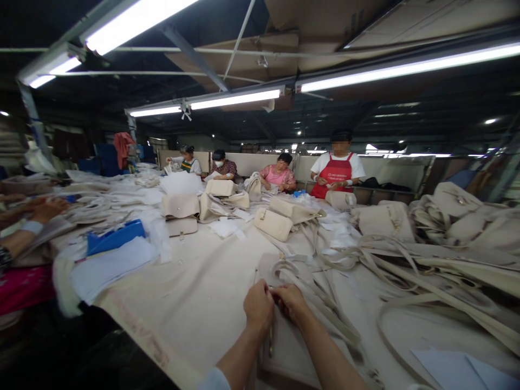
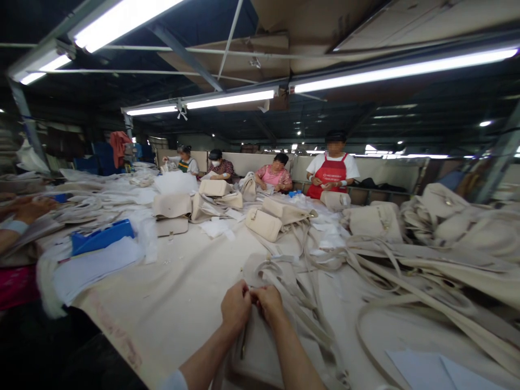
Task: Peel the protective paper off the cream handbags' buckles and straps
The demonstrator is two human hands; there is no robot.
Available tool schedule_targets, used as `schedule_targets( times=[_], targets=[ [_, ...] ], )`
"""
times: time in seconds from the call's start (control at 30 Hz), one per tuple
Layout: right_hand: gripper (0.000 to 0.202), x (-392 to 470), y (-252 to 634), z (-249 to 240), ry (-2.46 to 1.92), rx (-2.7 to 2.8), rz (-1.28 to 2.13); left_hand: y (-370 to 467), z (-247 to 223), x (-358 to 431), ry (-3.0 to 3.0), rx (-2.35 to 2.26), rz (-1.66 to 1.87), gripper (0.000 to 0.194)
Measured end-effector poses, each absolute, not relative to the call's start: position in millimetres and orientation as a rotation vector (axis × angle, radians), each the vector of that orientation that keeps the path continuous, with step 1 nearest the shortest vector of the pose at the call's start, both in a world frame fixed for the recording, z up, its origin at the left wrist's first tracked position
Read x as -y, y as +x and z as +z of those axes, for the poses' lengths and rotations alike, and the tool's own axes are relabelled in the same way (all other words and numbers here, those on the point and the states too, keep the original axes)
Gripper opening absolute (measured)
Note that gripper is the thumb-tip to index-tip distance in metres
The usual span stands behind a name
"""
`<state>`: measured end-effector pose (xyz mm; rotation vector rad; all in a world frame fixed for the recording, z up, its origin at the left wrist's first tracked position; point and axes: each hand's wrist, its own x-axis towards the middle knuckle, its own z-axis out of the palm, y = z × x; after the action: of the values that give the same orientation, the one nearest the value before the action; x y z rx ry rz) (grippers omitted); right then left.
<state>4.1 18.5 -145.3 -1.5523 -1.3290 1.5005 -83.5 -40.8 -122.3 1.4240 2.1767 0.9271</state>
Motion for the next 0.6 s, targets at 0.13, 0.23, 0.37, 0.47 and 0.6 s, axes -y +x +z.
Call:
schedule_targets(
  times=[0.13,0.23,0.37,0.47,0.6],
  targets=[
    [0.025,-10.0,1.6,-133.5,-1.575,1.271,1.496,-83.8,-127.1,50.4,1.675,-2.162,0.859,0.022],
    [0.029,-6.8,1.2,-130.2,-1.6,1.241,1.49,-88.0,-131.8,53.0,1.795,-2.119,0.802,0.024],
    [0.032,-9.7,-1.3,-132.8,-1.648,1.235,1.458,-88.7,-135.8,55.0,1.853,-2.077,0.787,0.025],
    [0.024,-12.6,-3.8,-137.0,-1.652,1.245,1.431,-86.9,-136.7,57.4,1.85,-2.025,0.825,0.026],
    [0.02,-14.0,-4.3,-140.7,-1.57,1.221,1.428,-90.4,-135.3,57.1,1.581,-1.863,1.007,0.015]
  ],
)
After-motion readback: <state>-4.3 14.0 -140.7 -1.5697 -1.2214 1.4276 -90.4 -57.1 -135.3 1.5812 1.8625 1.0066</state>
